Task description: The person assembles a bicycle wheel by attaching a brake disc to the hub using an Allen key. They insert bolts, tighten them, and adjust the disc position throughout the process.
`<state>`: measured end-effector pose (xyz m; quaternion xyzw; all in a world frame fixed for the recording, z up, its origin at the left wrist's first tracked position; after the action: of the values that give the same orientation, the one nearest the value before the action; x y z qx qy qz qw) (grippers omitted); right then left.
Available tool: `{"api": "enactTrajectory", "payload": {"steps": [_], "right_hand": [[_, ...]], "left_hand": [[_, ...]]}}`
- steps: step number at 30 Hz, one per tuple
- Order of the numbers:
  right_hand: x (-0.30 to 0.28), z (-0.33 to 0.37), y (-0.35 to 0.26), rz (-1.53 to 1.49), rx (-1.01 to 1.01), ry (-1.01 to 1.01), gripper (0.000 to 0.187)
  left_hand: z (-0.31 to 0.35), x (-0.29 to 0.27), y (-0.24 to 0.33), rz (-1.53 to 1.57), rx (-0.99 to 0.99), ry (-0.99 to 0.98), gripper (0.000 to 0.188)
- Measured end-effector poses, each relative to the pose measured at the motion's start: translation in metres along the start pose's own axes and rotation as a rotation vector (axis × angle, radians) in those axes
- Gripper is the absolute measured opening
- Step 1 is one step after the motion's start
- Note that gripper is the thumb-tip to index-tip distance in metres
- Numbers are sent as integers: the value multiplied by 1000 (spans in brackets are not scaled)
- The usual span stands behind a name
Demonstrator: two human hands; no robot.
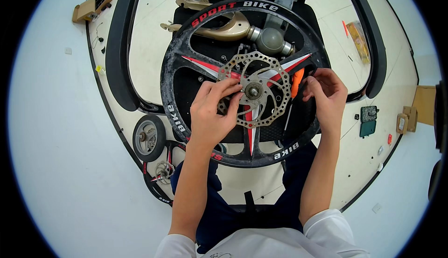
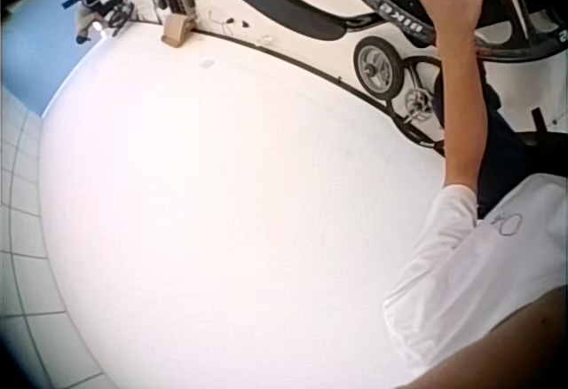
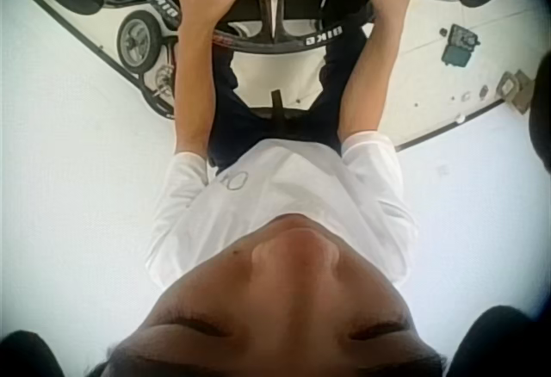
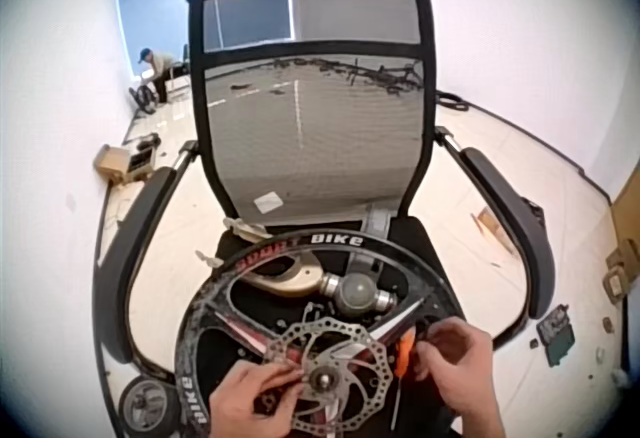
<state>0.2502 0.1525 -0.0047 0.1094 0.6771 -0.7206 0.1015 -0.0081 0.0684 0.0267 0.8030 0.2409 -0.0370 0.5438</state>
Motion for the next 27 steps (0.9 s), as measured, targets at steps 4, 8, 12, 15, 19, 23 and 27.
{"api": "enactTrajectory", "payload": {"steps": [4,8,12,15,19,23,27], "right_hand": [[1,8,-32,-57,-87,34,12],[30,25,-60,-173,-123,-17,15],[66,32,-61,-149,-165,-89,18],[72,32,-57,-126,-174,-81,18],[74,32,-59,-97,-183,-65,19],[76,36,-70,-12,-265,-57,18],[81,45,-87,168,-439,-111,21]], "left_hand": [[-1,1,1,-26,25,-14,34],[0,0,4,-52,43,-16,34],[-1,1,4,-39,40,-13,35],[-1,0,3,-30,39,-7,35],[0,-1,0,-10,29,-5,35],[0,-1,0,6,38,-6,36],[-1,0,2,19,35,-14,37]]}}
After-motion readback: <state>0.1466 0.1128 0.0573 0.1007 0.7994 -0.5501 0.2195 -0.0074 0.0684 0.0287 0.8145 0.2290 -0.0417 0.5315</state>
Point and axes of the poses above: each hand's wrist, its own z-axis away from the middle knuckle, its own x-axis out of the palm, y = z × x, the point moved 10 cm from there along -z, towards the middle knuckle, and after that the axes turned 12 degrees about z, right-handed, at the moved point
